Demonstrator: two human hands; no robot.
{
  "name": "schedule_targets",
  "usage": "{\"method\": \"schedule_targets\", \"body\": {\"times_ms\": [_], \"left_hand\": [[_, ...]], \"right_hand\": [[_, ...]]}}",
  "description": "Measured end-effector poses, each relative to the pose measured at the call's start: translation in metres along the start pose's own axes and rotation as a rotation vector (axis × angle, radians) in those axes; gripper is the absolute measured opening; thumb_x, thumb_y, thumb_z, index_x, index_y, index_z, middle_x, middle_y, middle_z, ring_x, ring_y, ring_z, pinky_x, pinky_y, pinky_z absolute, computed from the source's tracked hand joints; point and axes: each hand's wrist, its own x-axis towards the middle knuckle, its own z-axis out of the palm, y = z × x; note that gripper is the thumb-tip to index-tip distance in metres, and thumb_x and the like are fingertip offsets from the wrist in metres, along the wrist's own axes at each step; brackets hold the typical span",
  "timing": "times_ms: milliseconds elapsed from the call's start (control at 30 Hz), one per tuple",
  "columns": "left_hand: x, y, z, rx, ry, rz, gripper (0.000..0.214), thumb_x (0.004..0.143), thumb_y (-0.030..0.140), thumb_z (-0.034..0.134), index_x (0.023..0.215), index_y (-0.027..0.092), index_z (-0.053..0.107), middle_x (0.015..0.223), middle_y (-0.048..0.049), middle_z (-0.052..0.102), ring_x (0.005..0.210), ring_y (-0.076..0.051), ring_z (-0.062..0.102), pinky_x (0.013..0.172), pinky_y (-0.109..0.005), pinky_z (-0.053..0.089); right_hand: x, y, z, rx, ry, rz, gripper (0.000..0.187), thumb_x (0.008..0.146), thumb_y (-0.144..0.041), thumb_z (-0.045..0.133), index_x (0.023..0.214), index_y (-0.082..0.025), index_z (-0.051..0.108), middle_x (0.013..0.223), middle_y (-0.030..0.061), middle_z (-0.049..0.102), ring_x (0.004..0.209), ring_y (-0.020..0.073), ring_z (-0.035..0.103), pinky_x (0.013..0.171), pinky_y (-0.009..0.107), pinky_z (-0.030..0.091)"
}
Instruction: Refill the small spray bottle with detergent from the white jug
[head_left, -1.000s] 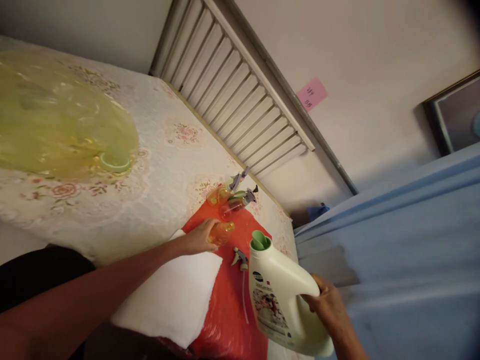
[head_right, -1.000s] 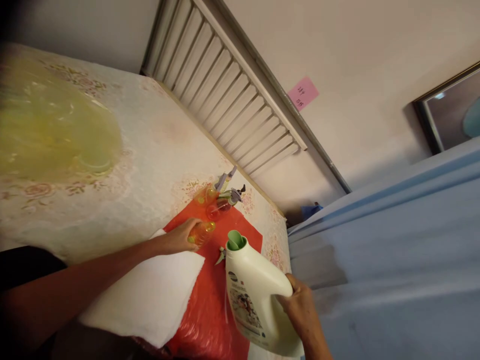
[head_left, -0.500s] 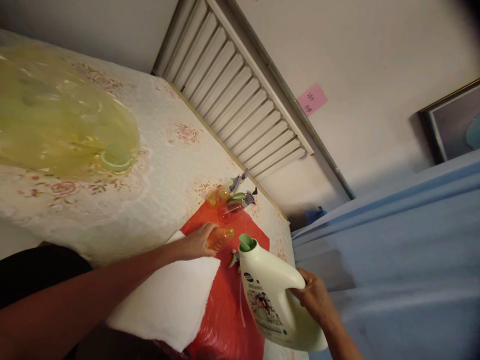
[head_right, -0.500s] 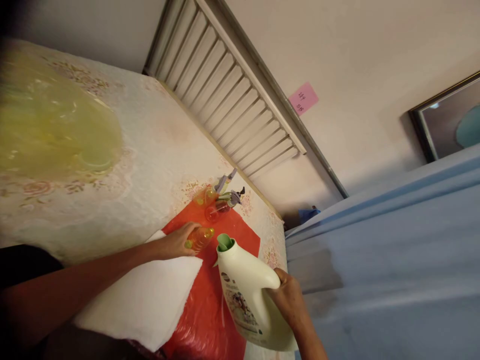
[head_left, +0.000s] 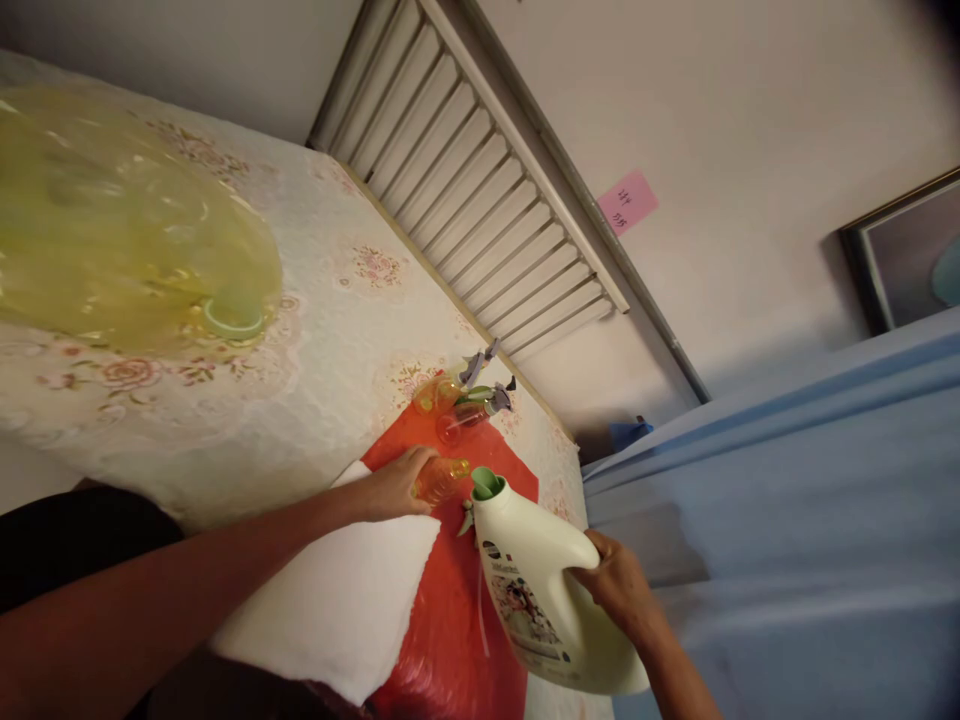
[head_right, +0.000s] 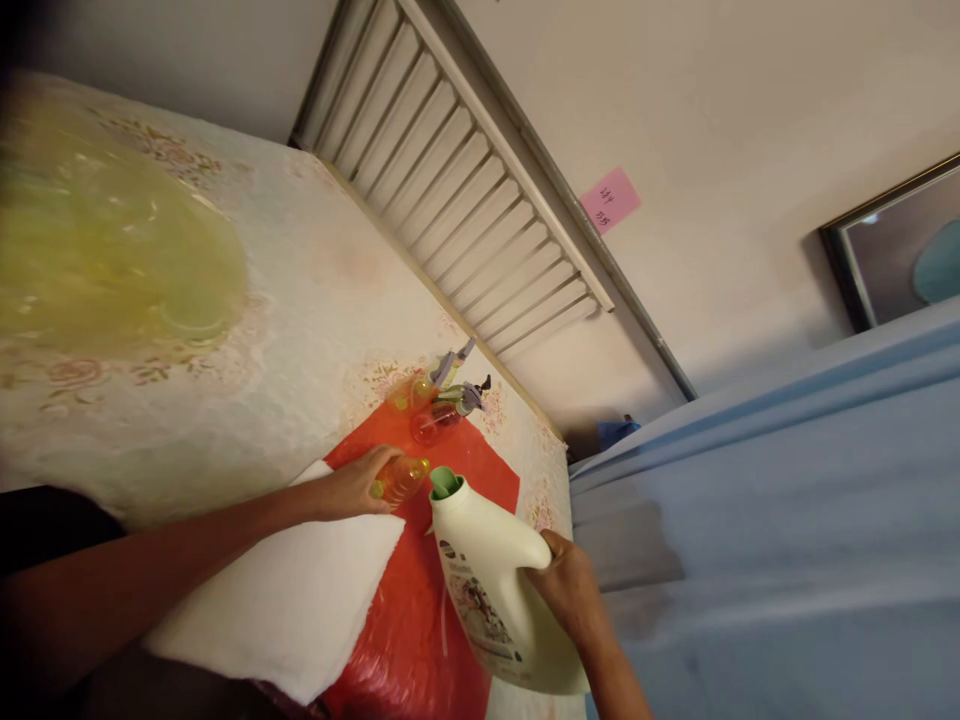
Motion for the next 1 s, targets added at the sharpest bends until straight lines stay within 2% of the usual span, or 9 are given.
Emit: {"method": "schedule_targets", "body": {"times_ms": [367,667,1000], "left_hand": [[0.0,-0.002,0.001,-0.013,0.011,0.028,0.065,0.066,0.032,0.075,0.123,0.021,0.046,0.123,-0.0105,0.054,0.115,-0.031,0.055,0.096,-0.043,0.047],[0.0,-0.002,0.0,-0.035,0.018,0.027,0.065,0.064,0.037,0.076,0.12,0.021,0.048,0.12,-0.0106,0.056,0.113,-0.034,0.057,0.094,-0.044,0.048],[0.001,-0.008,0.003,-0.031,0.029,0.054,0.064,0.064,0.034,0.076,0.121,0.022,0.049,0.118,-0.0091,0.057,0.112,-0.032,0.057,0.095,-0.045,0.047]], "right_hand": [[0.007,0.002,-0.003,-0.049,0.002,-0.038,0.011,0.065,-0.026,0.054,0.068,-0.017,0.06,0.055,-0.0034,0.053,0.049,0.011,0.046,0.05,0.022,0.035],[0.005,-0.008,-0.011,-0.058,-0.019,-0.066,0.013,0.064,-0.025,0.052,0.069,-0.017,0.061,0.058,-0.0031,0.057,0.051,0.0119,0.049,0.051,0.022,0.035],[0.006,-0.01,-0.014,-0.081,-0.015,-0.072,0.011,0.064,-0.025,0.052,0.066,-0.017,0.06,0.057,-0.0029,0.055,0.054,0.0127,0.049,0.05,0.022,0.033]]}}
